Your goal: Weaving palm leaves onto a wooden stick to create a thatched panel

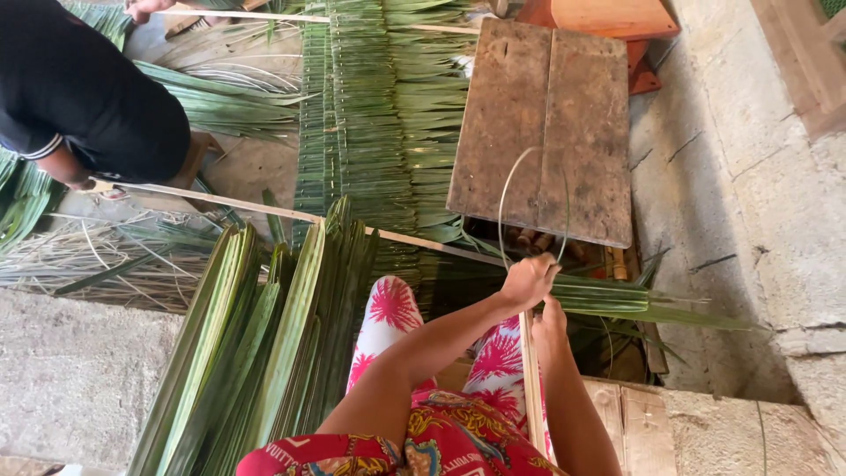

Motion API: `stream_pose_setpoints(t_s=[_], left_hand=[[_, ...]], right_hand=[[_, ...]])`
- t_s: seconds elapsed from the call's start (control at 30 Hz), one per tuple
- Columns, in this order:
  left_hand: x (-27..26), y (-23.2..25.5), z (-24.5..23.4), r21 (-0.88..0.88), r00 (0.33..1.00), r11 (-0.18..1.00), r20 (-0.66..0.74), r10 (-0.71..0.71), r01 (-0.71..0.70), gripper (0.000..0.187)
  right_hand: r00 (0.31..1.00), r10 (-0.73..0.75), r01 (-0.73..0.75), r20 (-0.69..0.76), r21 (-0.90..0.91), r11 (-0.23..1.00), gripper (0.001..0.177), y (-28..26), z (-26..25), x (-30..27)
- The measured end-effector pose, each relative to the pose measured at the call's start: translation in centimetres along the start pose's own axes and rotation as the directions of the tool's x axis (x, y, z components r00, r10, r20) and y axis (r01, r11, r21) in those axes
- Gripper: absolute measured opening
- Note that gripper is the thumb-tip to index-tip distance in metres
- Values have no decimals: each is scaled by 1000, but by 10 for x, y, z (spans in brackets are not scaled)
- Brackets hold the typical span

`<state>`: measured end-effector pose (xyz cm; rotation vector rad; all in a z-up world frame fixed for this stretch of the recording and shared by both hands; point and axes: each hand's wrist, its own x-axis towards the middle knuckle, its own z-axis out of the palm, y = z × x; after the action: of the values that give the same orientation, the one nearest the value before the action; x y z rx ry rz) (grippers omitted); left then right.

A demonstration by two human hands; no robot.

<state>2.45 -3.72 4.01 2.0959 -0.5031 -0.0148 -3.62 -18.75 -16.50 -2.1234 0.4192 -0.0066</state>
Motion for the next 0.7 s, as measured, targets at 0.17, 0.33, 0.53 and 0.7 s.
stream_pose_setpoints(t_s=[0.17,0.33,0.53,0.7], left_hand=[[19,87,-69,-221,994,975,-110,1,-25,23],[17,41,-67,-507,995,860,-29,-93,66,44],[2,-7,-34,-179,968,956,137,-209,232,45],[6,-20,-7,128,982,984,157,106,-127,22]], right_hand=[[869,483,-371,-108,503,781,66,-18,20,27],[724,685,-430,86,832,350,90,-105,-4,2],[726,672,-440,146,849,291,91,-173,-26,-36],[996,93,-94,-12,-95,991,64,6,19,6]])
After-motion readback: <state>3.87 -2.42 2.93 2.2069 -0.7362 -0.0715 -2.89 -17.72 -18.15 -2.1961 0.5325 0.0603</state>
